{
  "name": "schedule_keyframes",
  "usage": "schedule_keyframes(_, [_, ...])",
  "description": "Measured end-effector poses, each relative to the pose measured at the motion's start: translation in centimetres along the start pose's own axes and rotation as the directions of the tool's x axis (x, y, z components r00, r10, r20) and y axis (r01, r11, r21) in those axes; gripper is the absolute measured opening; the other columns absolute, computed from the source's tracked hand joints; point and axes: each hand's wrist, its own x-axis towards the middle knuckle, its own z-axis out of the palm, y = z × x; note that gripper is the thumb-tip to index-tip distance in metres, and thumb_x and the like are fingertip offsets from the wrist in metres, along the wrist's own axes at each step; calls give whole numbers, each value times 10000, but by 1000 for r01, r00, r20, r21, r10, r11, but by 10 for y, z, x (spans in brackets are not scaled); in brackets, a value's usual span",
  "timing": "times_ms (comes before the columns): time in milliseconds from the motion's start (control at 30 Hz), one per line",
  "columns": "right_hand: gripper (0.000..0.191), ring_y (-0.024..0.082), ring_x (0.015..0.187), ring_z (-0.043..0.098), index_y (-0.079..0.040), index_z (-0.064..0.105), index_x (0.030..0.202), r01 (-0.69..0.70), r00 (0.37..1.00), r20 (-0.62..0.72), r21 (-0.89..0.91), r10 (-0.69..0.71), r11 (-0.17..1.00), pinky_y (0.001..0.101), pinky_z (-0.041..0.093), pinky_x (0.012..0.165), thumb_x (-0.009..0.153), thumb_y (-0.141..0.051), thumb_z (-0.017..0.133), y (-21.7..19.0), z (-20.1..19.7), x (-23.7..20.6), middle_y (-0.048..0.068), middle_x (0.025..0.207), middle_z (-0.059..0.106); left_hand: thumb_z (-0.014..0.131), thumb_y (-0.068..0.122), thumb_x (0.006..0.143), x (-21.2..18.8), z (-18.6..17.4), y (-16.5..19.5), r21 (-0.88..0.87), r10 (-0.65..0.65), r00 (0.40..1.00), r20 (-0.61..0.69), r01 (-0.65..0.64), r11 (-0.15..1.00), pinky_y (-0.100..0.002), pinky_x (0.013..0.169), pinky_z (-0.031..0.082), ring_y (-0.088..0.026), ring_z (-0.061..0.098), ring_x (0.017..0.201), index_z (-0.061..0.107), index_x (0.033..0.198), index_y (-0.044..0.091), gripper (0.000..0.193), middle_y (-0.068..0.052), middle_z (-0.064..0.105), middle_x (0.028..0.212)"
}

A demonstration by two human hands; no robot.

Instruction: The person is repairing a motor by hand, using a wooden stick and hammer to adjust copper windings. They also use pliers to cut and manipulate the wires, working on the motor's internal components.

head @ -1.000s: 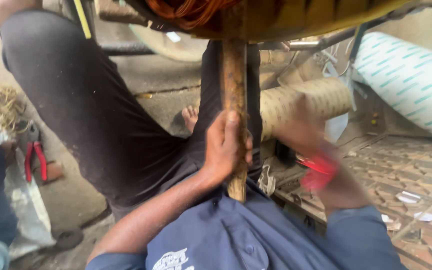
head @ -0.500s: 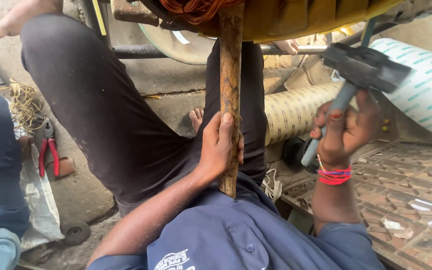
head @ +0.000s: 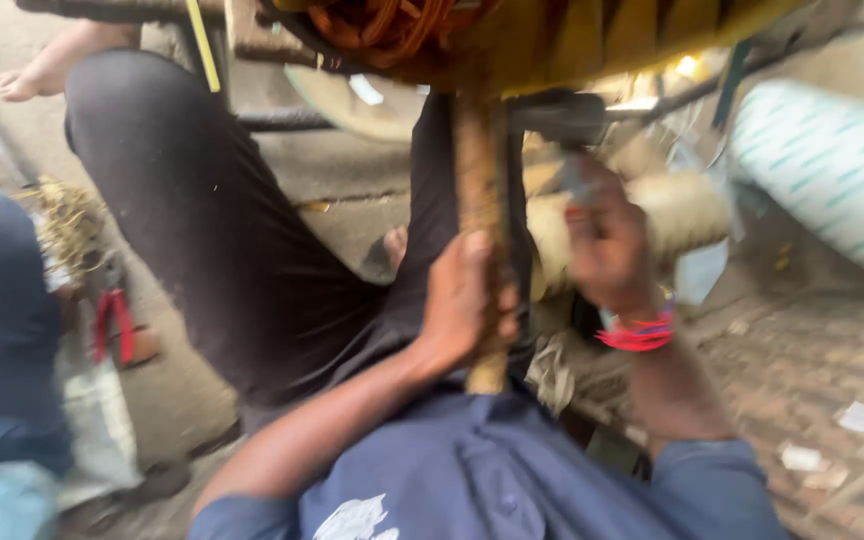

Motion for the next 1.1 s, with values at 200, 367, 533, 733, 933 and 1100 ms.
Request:
schedule_keyframes(200, [684,69,545,501,-11,274,1587,-175,935,-178,522,307,835,209,414,492,1098,-288,664,42,-26,-67,43,734,549,403,416,1095,22,11,-16,119,42,984,172,-63,991,-290,493,502,-137,575,535,498,1113,59,369,-56,573,733])
schedule_keyframes(367, [867,75,483,494,91,410,1429,-63,905,-299,611,304,789,211,399,443,903,-437,852,43,-12,-61,20,655,513,411,415,1121,31,28,-32,299,231,933,275,-312,902,-367,702,546,-188,639,776,519,1144,40,391,-88,639,869])
schedule_keyframes(533, [836,103,678,576,7,443,1300,64,925,-359,478,128,876,234,452,566,802,-470,915,52,-33,-66,39,883,600,499,350,1072,33,56,-49,640,191,878,438,-455,619,-472,837,535,-378,680,975,563,1197,-6,383,-211,672,1029])
schedule_keyframes(733, [557,43,602,499,-19,529,1186,-243,923,-192,380,333,893,175,395,567,843,-197,929,92,-43,-106,10,764,516,564,329,1045,44,69,-60,766,-24,800,600,-565,306,-528,849,514,-458,635,1018,557,1199,-27,387,-257,642,1079])
schedule_keyframes(933, [561,101,673,653,11,532,1197,-565,724,-158,424,672,708,255,521,578,776,-135,872,149,12,-173,75,852,705,592,183,972,83,39,13,764,417,642,643,-571,-301,-535,1072,469,-430,563,1244,540,1314,4,389,-244,569,1324])
schedule_keyframes(1100, [631,187,826,689,15,578,1202,-661,678,-269,183,684,727,329,560,716,716,-185,928,203,91,-223,139,956,712,566,257,1077,134,34,62,822,657,499,566,-276,-498,-595,1247,315,-499,358,1490,365,1543,-27,582,-300,378,1575])
